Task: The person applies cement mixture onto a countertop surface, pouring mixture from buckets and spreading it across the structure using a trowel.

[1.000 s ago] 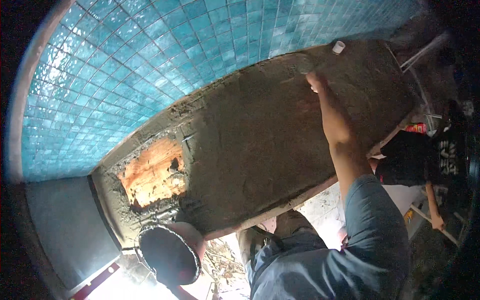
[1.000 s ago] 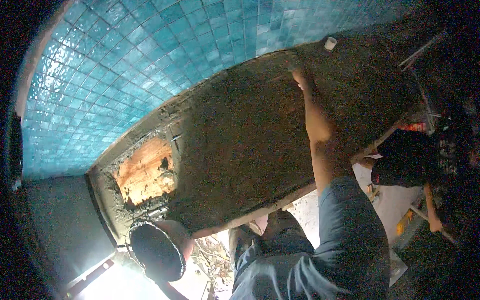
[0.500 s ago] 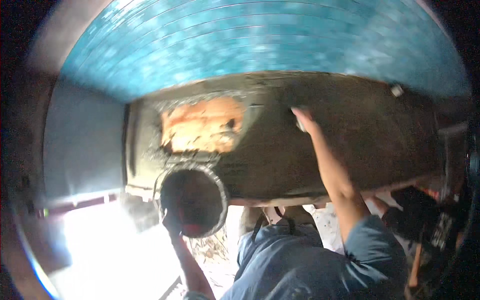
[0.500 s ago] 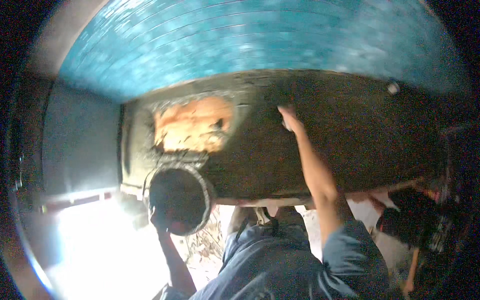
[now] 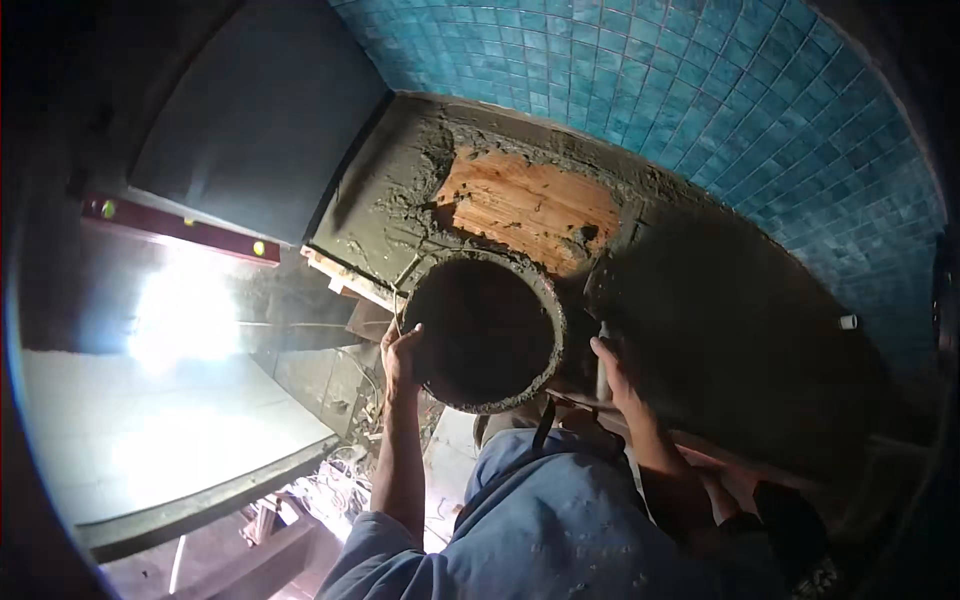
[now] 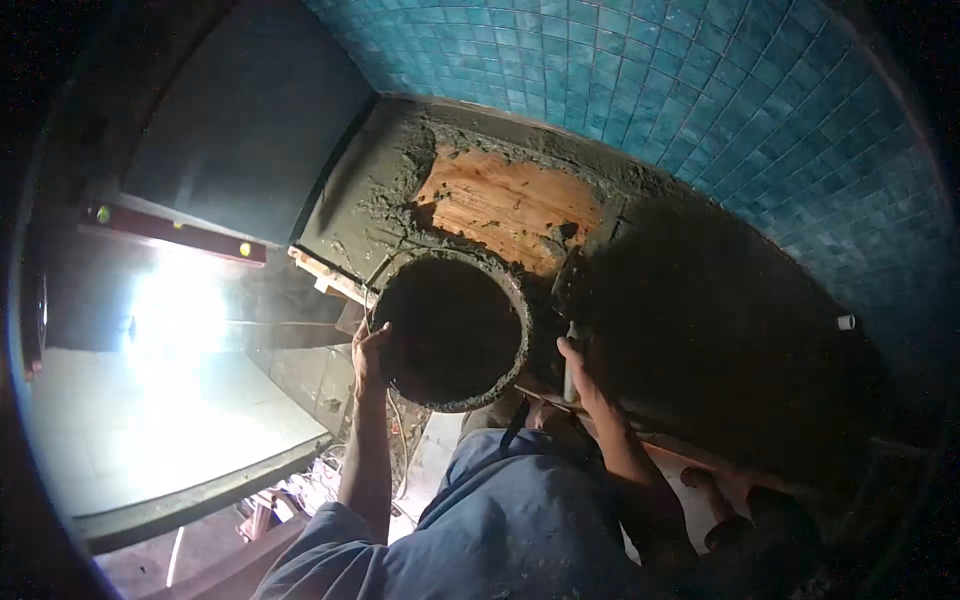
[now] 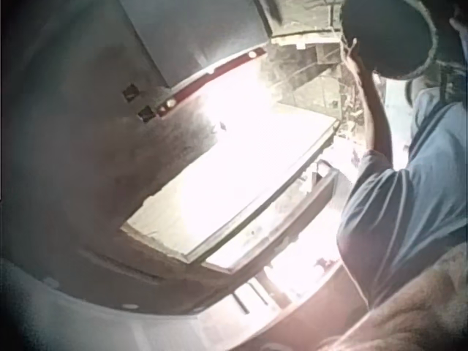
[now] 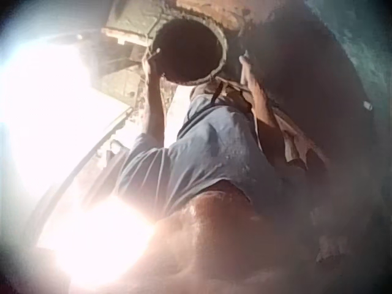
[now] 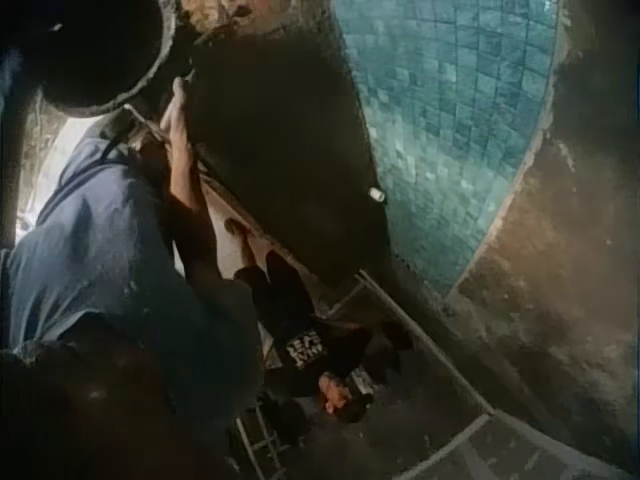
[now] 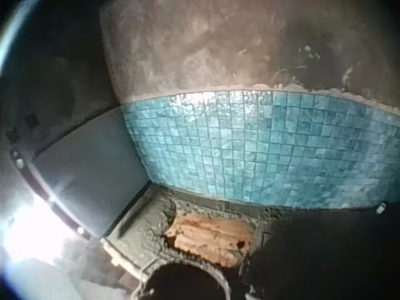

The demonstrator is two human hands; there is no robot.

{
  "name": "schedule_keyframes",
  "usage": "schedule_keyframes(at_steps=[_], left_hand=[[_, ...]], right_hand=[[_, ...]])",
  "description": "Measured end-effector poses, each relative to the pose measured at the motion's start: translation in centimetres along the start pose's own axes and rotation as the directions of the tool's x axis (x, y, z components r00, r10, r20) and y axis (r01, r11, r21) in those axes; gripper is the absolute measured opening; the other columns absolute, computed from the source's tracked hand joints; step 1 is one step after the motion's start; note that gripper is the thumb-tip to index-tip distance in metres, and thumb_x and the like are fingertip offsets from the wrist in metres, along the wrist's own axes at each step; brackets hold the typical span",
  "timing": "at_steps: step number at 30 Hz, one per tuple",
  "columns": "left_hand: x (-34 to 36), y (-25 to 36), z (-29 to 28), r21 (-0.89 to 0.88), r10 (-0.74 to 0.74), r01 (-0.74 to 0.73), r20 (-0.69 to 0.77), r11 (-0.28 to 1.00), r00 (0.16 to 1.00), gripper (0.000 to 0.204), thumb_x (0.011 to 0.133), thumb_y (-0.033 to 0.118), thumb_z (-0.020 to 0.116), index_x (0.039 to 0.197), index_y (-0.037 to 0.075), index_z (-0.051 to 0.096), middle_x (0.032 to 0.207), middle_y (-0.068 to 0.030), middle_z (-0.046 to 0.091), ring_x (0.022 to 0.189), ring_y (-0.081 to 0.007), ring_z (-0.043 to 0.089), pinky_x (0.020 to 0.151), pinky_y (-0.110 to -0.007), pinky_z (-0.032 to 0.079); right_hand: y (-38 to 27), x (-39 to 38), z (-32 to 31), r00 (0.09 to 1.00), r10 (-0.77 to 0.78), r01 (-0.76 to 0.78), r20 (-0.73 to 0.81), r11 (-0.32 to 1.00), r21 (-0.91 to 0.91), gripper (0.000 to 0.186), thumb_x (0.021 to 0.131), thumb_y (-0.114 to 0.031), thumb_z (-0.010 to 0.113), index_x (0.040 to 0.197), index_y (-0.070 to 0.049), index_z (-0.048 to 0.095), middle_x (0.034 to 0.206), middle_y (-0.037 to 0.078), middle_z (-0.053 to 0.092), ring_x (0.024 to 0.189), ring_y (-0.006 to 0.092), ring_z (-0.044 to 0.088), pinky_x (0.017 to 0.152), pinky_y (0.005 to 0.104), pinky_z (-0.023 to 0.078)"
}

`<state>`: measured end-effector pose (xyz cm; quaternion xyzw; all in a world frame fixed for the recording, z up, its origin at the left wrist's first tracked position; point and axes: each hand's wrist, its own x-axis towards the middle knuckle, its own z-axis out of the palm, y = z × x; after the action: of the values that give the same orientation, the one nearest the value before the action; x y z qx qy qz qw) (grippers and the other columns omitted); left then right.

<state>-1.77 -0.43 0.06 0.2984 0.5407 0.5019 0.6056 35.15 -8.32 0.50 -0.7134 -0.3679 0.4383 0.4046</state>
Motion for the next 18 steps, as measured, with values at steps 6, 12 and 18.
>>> schedule_keyframes(at_steps=[6, 12, 18], left_hand=[[0.2, 0.0, 0.8, 0.222, 0.054, -0.043, -0.041, 0.974, 0.998, 0.031, 0.090, 0.006, 0.058, 0.121, 0.000, 0.062, 0.094, -0.0039, 0.065, 0.078, -0.0104, 0.059, 0.067, -0.027, 0.048], [-0.6, 1.0, 1.8, 0.604, 0.587, -0.440, -0.057, 0.664, 0.807, 0.032, 0.094, 0.012, 0.053, 0.122, -0.003, 0.060, 0.095, -0.0045, 0.065, 0.078, -0.0109, 0.058, 0.071, -0.028, 0.049], [-4.9, 5.0, 1.9, -0.050, 0.234, -0.230, 0.092, 0.972, 0.968, 0.028, 0.092, 0.024, 0.058, 0.097, -0.002, 0.067, 0.074, 0.0001, 0.058, 0.067, -0.0068, 0.052, 0.057, -0.020, 0.038]], right_hand=[[5.9, 2.5, 5.3, 0.875, 0.287, -0.479, 0.391, 0.634, 0.607, 0.033, 0.087, -0.037, 0.065, 0.105, -0.009, 0.062, 0.087, 0.004, 0.059, 0.073, 0.0129, 0.058, 0.068, 0.0314, 0.052], [2.1, 0.6, 6.8, 0.999, -0.016, 0.029, -0.042, 0.945, 0.327, 0.046, 0.086, -0.030, 0.066, 0.120, 0.000, 0.057, 0.098, 0.010, 0.063, 0.094, 0.0207, 0.058, 0.085, 0.0361, 0.046], [2.5, 0.5, 7.5, 0.960, 0.273, -0.254, 0.058, 0.767, 0.589, 0.045, 0.086, -0.029, 0.064, 0.122, -0.003, 0.058, 0.104, 0.011, 0.064, 0.095, 0.0216, 0.063, 0.079, 0.0404, 0.052]])
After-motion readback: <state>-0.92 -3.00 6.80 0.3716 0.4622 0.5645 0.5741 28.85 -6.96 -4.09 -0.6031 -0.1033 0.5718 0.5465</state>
